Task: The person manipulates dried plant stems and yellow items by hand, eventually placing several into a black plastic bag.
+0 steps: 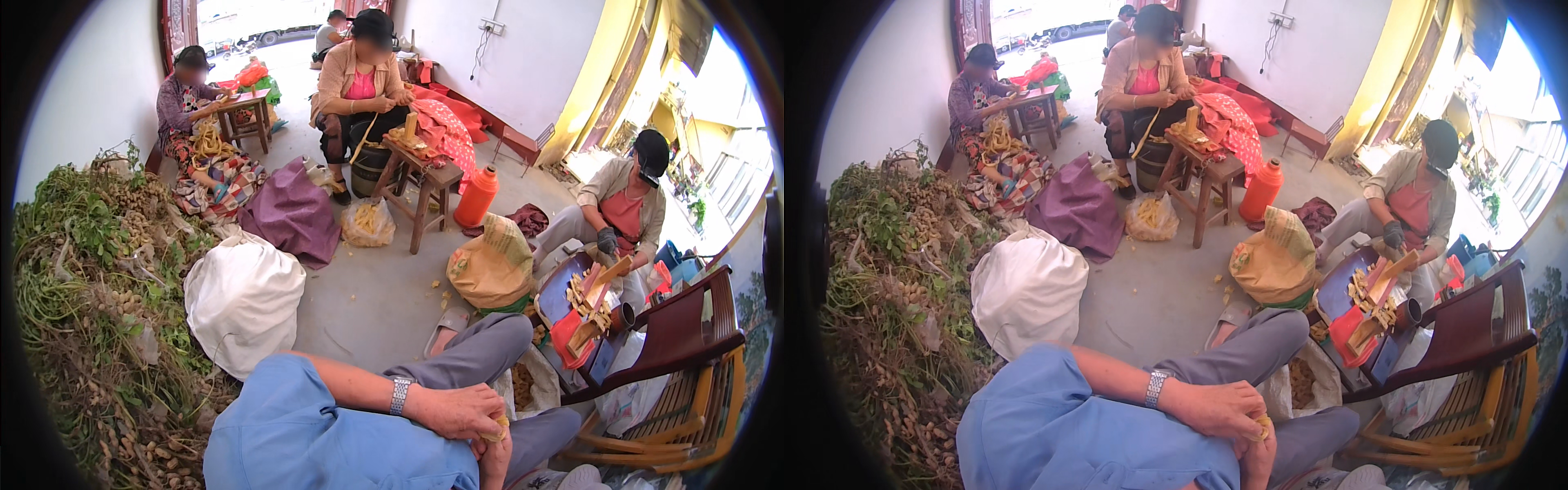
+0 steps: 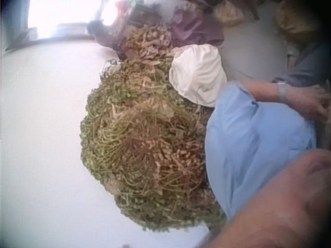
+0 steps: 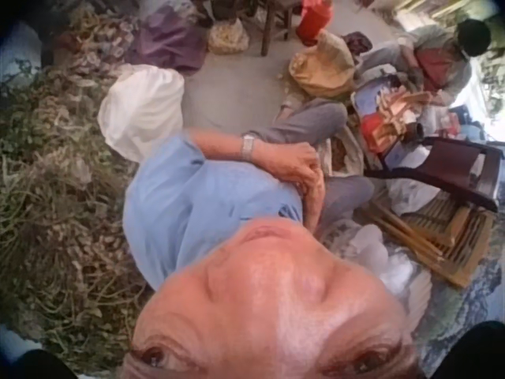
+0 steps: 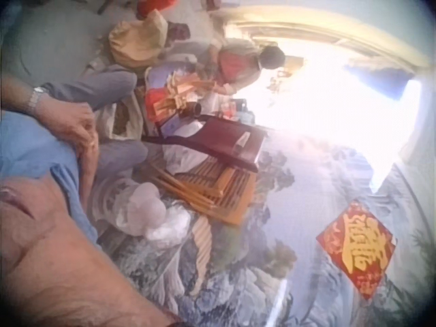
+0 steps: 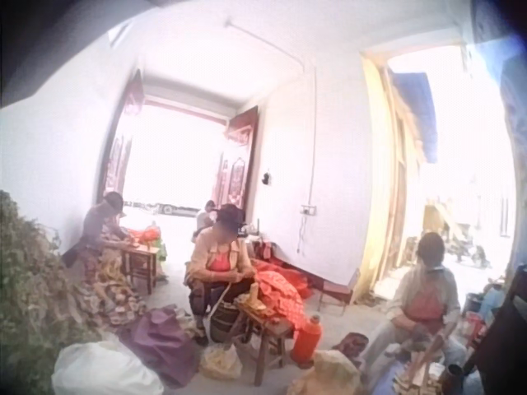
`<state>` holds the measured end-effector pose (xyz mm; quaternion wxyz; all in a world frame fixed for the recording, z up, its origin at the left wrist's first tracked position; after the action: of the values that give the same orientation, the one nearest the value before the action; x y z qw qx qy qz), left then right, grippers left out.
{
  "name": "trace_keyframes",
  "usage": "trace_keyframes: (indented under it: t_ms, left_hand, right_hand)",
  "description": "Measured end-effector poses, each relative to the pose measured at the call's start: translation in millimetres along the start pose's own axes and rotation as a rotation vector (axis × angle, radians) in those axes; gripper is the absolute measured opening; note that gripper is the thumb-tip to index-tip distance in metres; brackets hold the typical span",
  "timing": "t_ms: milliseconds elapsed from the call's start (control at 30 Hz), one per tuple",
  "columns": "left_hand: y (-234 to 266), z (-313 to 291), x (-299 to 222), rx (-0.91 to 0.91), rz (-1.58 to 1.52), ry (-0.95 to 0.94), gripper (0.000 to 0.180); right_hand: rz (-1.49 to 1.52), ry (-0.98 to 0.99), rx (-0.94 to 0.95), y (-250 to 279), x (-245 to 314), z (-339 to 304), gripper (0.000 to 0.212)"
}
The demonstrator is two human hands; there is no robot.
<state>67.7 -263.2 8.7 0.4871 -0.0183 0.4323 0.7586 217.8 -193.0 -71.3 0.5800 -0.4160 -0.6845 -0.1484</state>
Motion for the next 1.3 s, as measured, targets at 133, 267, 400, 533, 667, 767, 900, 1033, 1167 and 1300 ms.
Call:
trace_keyframes:
  t_ms: [133,267,400,533,667,767,900,1033,1167,1300]
  left_hand:
    - [4,3,-4,0.16,0.27,-0.173,0.014]
    - [-3,-1,-8,0.345,0.33,-0.266,0.015]
    - [2,-23,7,0.522,0.235,-0.099,0.018]
    - [-2,-28,20,0.61,0.261,0.069,0.021]
    - [-18,-18,28,0.579,-0.219,0.376,0.033]
    - [-7,-8,30,0.591,-0.438,0.527,0.042]
    - [-28,0,39,0.524,-0.287,0.462,0.039]
    - [-42,4,41,0.483,-0.345,0.518,0.028]
    - [-42,9,38,0.385,-0.27,0.386,0.021]
    - [-27,-1,20,0.502,-0.368,0.372,0.021]
  right_hand:
    - [-0.09,-0.16,0.149,1,13,-29,0.014]
    - [-0.217,-0.163,0.259,-16,33,-40,0.008]
    - [-0.618,-0.071,0.275,15,30,-43,0.014]
    - [-0.671,0.001,0.265,21,22,-31,0.016]
    - [-0.845,0.137,0.233,8,31,-16,0.017]
    - [-1.055,0.333,0.135,9,45,-13,0.016]
    - [-1.219,0.469,0.109,-6,54,-14,0.011]
    - [-1.367,0.548,0.045,-4,54,-9,0.014]
    - [-1.402,0.544,0.028,-1,61,-10,0.018]
    - [-1.357,0.424,0.243,0,64,-29,0.016]
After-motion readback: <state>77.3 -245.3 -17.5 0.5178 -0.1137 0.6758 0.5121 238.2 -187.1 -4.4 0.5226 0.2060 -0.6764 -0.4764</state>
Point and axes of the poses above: each hand's wrist, its own z-axis towards the middle knuckle, its own y-axis out of the back of the hand, x = y × z, the point moved 4 cm from there along z, towards the middle knuckle, and after that the axes turned 3 degrees about -y, right-handed, at the moved point
